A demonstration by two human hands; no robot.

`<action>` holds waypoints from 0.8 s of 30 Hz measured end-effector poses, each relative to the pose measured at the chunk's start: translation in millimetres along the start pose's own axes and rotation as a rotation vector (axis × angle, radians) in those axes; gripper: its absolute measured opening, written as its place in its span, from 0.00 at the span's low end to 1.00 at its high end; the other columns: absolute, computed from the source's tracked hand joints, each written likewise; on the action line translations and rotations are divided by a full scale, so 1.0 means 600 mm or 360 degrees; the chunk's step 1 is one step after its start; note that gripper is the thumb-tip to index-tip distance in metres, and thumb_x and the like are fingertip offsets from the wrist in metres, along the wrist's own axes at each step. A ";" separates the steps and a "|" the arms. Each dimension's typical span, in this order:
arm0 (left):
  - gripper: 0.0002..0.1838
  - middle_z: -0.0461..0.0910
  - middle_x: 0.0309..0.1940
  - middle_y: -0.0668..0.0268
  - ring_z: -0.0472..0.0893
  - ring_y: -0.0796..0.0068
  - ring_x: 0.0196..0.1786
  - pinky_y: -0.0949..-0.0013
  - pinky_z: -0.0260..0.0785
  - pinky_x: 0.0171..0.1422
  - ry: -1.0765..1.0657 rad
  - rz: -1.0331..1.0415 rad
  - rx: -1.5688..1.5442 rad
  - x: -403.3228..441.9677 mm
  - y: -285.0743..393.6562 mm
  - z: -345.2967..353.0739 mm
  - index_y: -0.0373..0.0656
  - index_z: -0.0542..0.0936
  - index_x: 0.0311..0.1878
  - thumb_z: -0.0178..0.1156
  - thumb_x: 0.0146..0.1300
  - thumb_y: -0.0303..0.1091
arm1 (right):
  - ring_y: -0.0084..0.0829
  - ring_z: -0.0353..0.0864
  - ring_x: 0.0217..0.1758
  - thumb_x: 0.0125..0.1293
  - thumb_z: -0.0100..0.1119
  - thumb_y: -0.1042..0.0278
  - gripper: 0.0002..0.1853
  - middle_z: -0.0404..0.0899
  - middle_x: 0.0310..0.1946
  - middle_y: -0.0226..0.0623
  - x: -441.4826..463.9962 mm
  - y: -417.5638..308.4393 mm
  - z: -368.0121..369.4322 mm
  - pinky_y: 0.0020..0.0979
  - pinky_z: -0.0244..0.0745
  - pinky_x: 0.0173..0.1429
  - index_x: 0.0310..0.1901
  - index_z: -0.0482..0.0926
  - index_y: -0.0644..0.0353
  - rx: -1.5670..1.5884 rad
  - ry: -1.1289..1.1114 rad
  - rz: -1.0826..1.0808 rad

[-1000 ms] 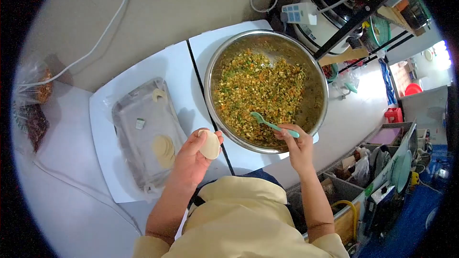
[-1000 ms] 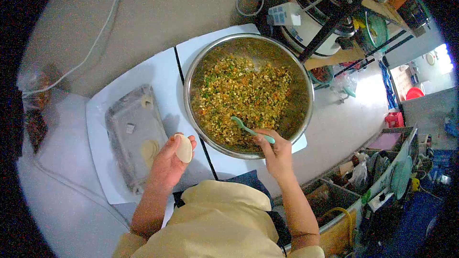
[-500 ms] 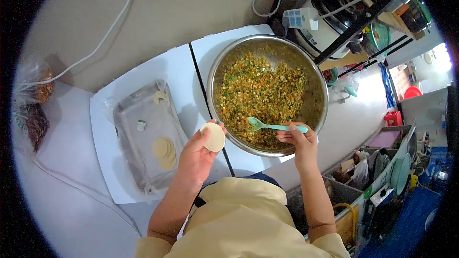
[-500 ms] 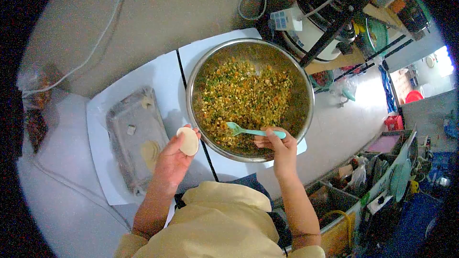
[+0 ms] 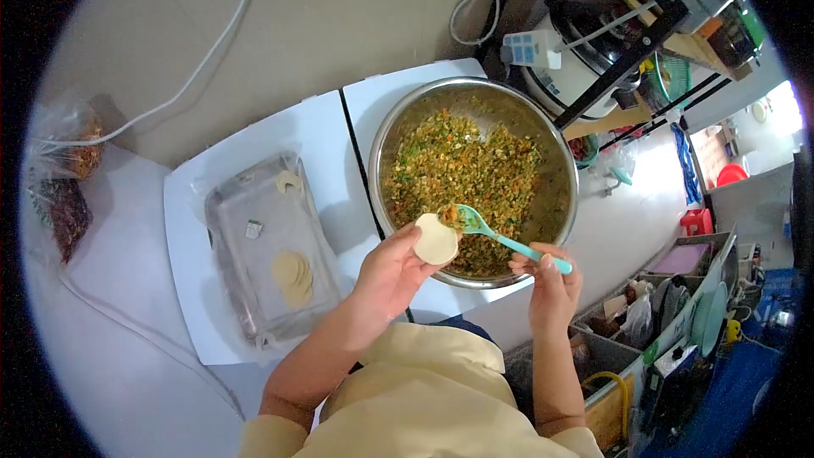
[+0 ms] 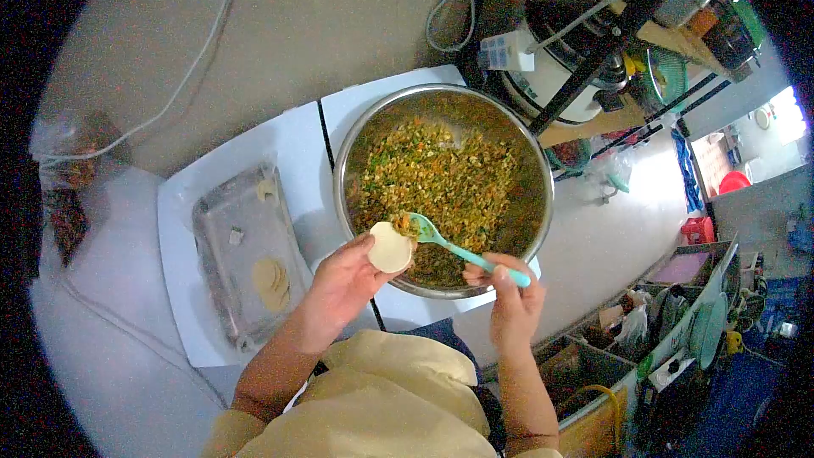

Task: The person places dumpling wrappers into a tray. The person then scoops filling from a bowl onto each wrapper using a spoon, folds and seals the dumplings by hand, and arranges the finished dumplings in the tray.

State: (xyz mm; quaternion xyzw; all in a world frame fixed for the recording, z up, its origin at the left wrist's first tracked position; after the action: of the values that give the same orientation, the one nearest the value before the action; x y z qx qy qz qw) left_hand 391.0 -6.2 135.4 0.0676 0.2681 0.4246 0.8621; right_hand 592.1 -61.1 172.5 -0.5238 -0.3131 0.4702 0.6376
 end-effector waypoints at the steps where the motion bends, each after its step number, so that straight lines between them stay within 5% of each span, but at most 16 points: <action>1: 0.21 0.71 0.56 0.53 0.71 0.57 0.61 0.54 0.59 0.69 -0.0005 0.0001 0.0002 0.005 -0.002 0.009 0.33 0.66 0.59 0.47 0.67 0.35 | 0.36 0.82 0.35 0.65 0.53 0.68 0.12 0.81 0.34 0.49 -0.009 -0.005 0.001 0.33 0.77 0.45 0.43 0.75 0.71 -0.0110 -0.0040 -0.0143; 3: 0.19 0.71 0.55 0.50 0.71 0.57 0.60 0.53 0.62 0.67 0.0028 0.0009 -0.0066 0.013 -0.003 0.025 0.33 0.65 0.59 0.40 0.71 0.34 | 0.36 0.82 0.39 0.65 0.53 0.70 0.11 0.81 0.37 0.47 -0.030 -0.001 -0.003 0.33 0.76 0.47 0.44 0.76 0.69 -0.0245 -0.0062 -0.0247; 6: 0.19 0.71 0.55 0.49 0.71 0.56 0.60 0.52 0.61 0.67 0.0121 0.0040 -0.0140 0.031 -0.010 0.028 0.33 0.65 0.59 0.38 0.72 0.34 | 0.40 0.81 0.43 0.55 0.58 0.77 0.16 0.80 0.41 0.44 -0.055 -0.008 0.018 0.34 0.76 0.45 0.48 0.78 0.60 -0.1232 -0.0452 -0.0865; 9: 0.18 0.71 0.55 0.51 0.71 0.55 0.60 0.50 0.61 0.67 -0.0009 0.0065 -0.0028 0.044 -0.010 0.022 0.35 0.67 0.57 0.42 0.70 0.37 | 0.44 0.80 0.44 0.51 0.60 0.77 0.21 0.78 0.44 0.43 -0.071 0.012 0.036 0.36 0.76 0.45 0.50 0.77 0.59 -0.1562 -0.0671 -0.1121; 23: 0.19 0.71 0.56 0.50 0.70 0.54 0.61 0.56 0.62 0.67 0.0042 0.0069 -0.0113 0.053 0.003 0.014 0.32 0.65 0.58 0.42 0.70 0.36 | 0.39 0.75 0.38 0.54 0.60 0.70 0.25 0.76 0.38 0.38 -0.100 0.026 0.006 0.36 0.71 0.41 0.56 0.73 0.58 -0.1988 -0.0868 -0.1240; 24: 0.19 0.71 0.56 0.50 0.70 0.54 0.61 0.57 0.62 0.67 0.0062 0.0095 -0.0147 0.053 0.005 0.013 0.32 0.66 0.58 0.44 0.70 0.35 | 0.39 0.75 0.36 0.55 0.59 0.69 0.24 0.77 0.36 0.39 -0.101 0.026 -0.006 0.36 0.71 0.40 0.56 0.73 0.59 -0.1992 -0.0870 -0.1046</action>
State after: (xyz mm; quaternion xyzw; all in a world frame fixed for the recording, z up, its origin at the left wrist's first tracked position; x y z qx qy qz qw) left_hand 408.5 21.2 130.1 0.0274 0.2629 0.4632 0.8459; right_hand 569.0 -118.4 162.1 -0.5326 -0.8084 0.1037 0.2283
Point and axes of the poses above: each hand's wrist, its own x-axis towards the middle knuckle, its own z-axis out of the palm, y = z × x, the point moved 5 cm from there along x, towards the middle knuckle
